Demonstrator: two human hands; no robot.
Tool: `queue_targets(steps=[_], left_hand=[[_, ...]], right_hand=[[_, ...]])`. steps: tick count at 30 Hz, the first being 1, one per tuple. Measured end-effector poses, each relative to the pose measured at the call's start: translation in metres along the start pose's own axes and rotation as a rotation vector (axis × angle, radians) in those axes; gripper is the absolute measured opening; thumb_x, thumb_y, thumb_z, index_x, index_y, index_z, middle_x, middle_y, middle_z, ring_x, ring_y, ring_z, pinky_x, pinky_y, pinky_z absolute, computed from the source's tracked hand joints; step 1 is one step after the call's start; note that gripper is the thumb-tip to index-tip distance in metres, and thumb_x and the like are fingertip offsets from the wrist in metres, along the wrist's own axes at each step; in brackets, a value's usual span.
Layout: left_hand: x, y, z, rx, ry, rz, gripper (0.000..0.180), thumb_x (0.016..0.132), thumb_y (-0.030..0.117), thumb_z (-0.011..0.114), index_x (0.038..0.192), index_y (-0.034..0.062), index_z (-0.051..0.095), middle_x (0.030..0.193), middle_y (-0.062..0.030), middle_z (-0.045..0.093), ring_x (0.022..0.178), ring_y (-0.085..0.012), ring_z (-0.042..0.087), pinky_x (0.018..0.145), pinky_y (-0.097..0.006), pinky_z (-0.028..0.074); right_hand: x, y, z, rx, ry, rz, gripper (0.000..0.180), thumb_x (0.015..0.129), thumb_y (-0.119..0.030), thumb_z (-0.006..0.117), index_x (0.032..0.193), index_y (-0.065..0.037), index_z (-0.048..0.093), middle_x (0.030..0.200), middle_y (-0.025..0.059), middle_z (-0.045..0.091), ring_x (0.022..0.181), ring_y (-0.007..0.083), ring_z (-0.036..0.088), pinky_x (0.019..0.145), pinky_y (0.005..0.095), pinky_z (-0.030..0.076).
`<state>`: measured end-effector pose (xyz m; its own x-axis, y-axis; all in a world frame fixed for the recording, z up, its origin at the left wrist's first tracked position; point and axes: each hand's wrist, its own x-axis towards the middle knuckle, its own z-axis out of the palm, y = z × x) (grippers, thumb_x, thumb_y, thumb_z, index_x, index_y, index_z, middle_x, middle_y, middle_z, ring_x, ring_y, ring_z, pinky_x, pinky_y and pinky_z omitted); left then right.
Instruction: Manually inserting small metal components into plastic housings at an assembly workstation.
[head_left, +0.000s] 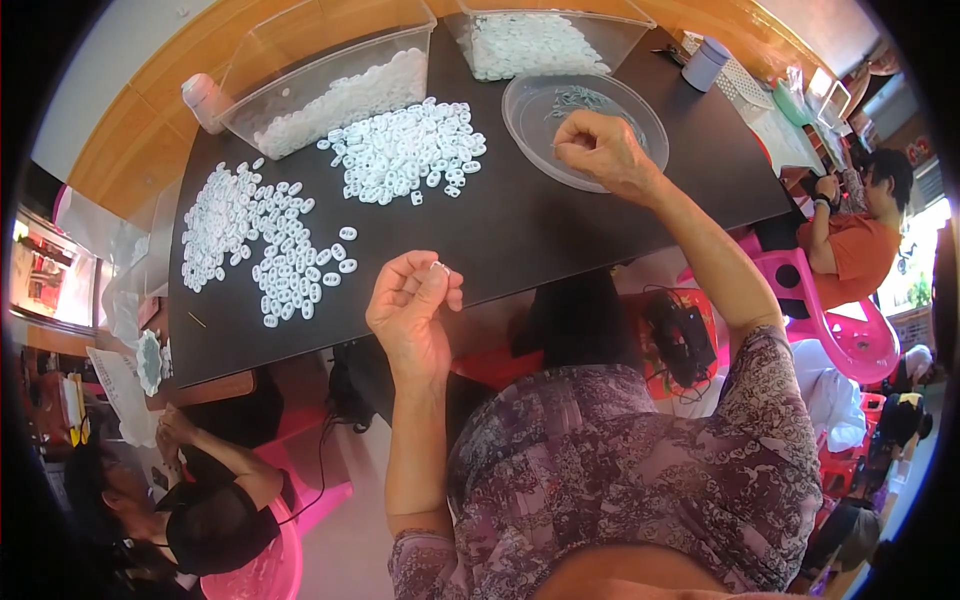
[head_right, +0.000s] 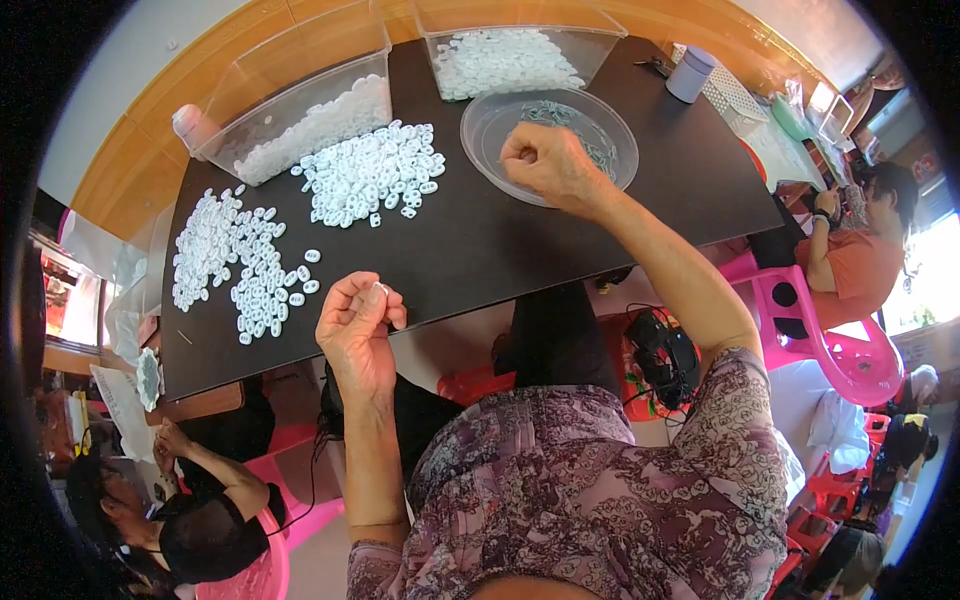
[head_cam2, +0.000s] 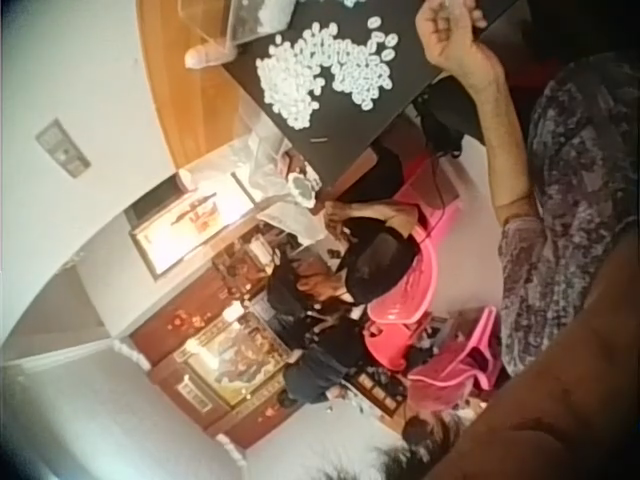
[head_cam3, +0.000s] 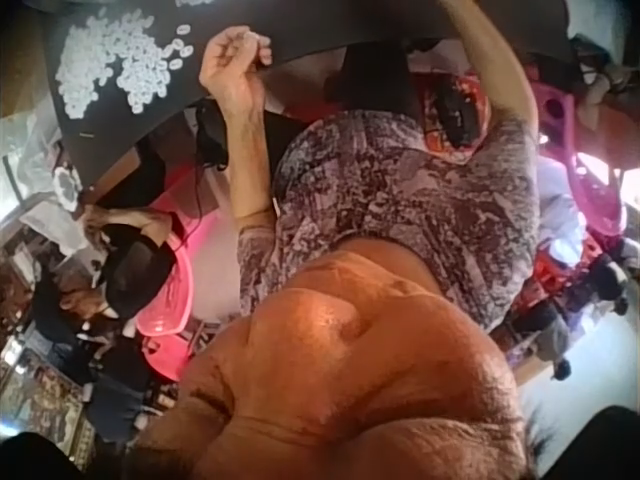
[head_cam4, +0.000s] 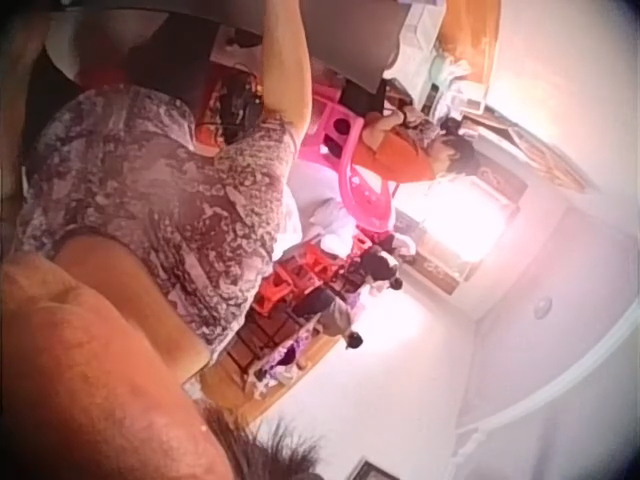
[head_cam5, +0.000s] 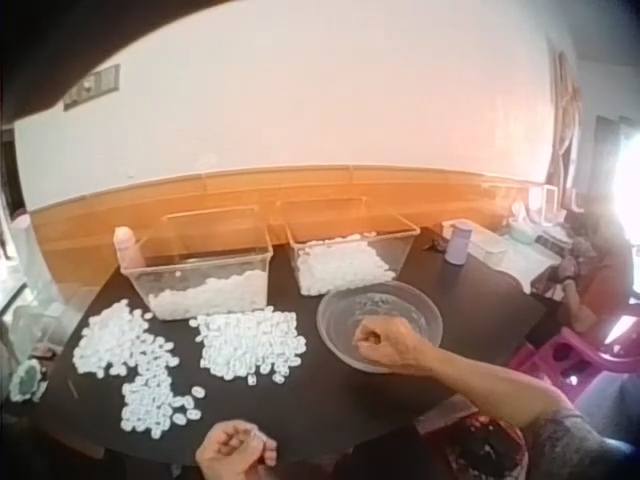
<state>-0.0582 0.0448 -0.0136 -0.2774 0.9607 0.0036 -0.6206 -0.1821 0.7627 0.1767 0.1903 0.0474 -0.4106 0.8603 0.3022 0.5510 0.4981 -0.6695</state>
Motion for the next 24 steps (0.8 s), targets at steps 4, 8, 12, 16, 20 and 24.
queue_targets(steps=[4,8,12,16,20,24], left_hand=[[-0.010,0.002,0.012,0.085,-0.007,0.050,0.017,0.083,-0.002,0.061,0.099,-0.0045,0.058,0.076,-0.0072,0.060,0.067,-0.0128,0.058,0.058,-0.023,0.045],[-0.020,0.001,0.018,0.588,-0.035,0.309,0.014,0.083,0.001,0.063,0.096,-0.0027,0.063,0.075,-0.0029,0.058,0.067,-0.0095,0.053,0.060,-0.021,0.043],[-0.017,0.002,0.016,0.913,-0.138,0.584,0.011,0.079,0.000,0.065,0.090,-0.0012,0.064,0.072,-0.0038,0.056,0.064,-0.0135,0.052,0.058,-0.024,0.043],[-0.012,0.002,0.014,1.035,-0.193,0.743,0.014,0.072,-0.003,0.068,0.085,0.0015,0.063,0.069,-0.0080,0.056,0.061,-0.0221,0.054,0.055,-0.030,0.043],[-0.010,0.003,0.008,1.012,-0.231,0.680,0.012,0.073,-0.004,0.066,0.083,0.0012,0.062,0.067,-0.0075,0.055,0.059,-0.0213,0.052,0.053,-0.030,0.041],[-0.012,0.002,0.007,0.961,-0.227,0.625,0.007,0.082,0.005,0.065,0.083,-0.0007,0.062,0.066,-0.0027,0.051,0.059,-0.0101,0.048,0.053,-0.023,0.039]], right_hand=[[-0.022,-0.036,0.030,0.241,-0.136,-0.060,0.006,0.077,-0.006,0.061,0.078,-0.001,0.059,0.068,0.0028,0.059,0.065,0.0075,0.054,0.059,0.0247,0.045],[-0.038,-0.064,0.055,0.329,-0.321,-0.088,0.008,0.076,-0.006,0.062,0.074,0.000,0.057,0.063,0.0052,0.058,0.060,0.0079,0.053,0.055,0.0263,0.045],[-0.039,-0.071,0.062,0.467,-0.464,0.090,0.010,0.077,-0.008,0.063,0.082,0.000,0.060,0.074,0.0034,0.062,0.065,0.0062,0.054,0.055,0.0210,0.043],[-0.036,-0.071,0.062,0.610,-0.590,0.271,0.014,0.074,-0.011,0.064,0.080,0.002,0.062,0.073,0.0049,0.063,0.062,0.0077,0.054,0.053,0.0209,0.042],[-0.043,-0.073,0.063,0.791,-0.579,0.418,0.019,0.076,-0.016,0.063,0.082,0.002,0.063,0.073,0.0066,0.062,0.063,0.0105,0.055,0.056,0.0221,0.043],[-0.048,-0.079,0.067,0.867,-0.537,0.525,0.018,0.074,-0.013,0.065,0.080,0.004,0.063,0.073,0.0077,0.063,0.064,0.0106,0.054,0.057,0.0214,0.041]])
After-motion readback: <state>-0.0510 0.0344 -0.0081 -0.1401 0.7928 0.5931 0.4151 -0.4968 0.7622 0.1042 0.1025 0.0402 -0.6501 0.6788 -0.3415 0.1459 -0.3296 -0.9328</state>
